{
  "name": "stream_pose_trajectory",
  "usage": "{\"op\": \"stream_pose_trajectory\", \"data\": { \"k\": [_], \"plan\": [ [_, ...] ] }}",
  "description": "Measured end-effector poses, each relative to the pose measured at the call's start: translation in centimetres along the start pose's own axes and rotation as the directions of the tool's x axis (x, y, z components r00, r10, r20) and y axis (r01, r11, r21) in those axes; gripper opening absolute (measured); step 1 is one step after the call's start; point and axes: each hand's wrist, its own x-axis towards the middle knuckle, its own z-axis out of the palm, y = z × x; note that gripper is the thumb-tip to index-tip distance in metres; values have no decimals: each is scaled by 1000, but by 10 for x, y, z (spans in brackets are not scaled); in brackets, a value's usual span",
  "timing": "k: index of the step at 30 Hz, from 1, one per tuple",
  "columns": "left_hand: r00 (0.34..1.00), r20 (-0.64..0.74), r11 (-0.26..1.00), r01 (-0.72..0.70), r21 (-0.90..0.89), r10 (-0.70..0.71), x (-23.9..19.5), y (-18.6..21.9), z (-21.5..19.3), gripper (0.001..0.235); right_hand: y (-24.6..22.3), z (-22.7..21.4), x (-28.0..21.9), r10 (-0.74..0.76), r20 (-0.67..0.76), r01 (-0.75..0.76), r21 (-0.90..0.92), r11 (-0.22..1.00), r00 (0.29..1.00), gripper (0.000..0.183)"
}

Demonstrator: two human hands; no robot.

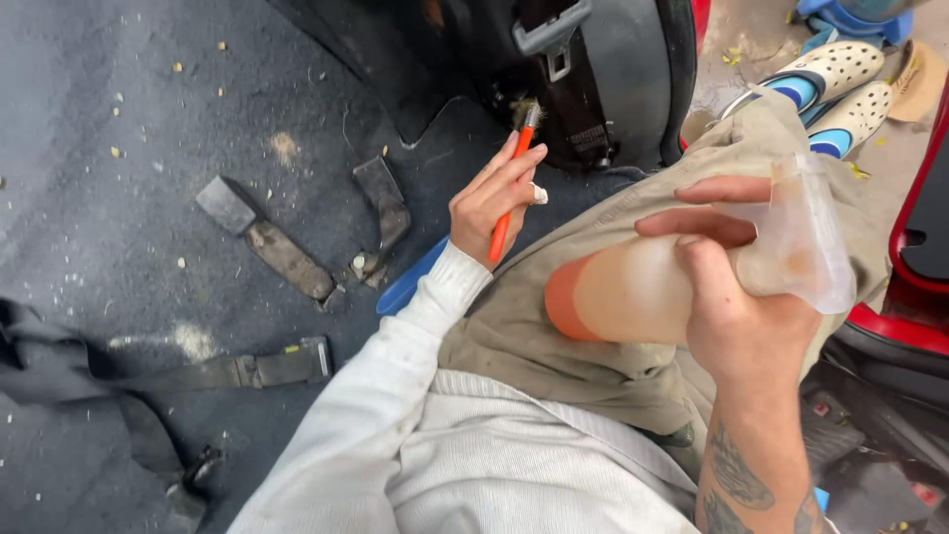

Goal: The person cleans the interior of a car, focusing on the door panel and speaker area. They use a spray bottle to apply a cleaning solution and a brush to scrub the surfaces, including the speaker grille and crevices. The person also uses a blue sponge to wipe down the cleaned areas.

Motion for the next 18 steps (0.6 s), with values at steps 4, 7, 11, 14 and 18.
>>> {"op": "stream_pose_trajectory", "data": {
  "k": [4,7,11,14,18],
  "plan": [
    [1000,-20,999,24,-40,-24,-13,12,1,15,-15,-4,-4,120,-34,-118,40,992,992,26],
    [997,-79,997,14,-79,-20,14,1,3,18,-6,-3,9,30,-60,-28,40,999,998,29],
    [995,11,995,98,-13,-98,-5,10,-3,14,-7,-5,1,75,-38,-74,18,997,997,27],
    [994,-111,999,22,-40,-27,21,-5,9,16,9,-7,11,-51,10,51,16,999,999,22],
    [997,55,994,40,97,-46,-25,22,1,19,-19,-2,-6,183,-26,-183,-22,983,983,28]
  ]
}}
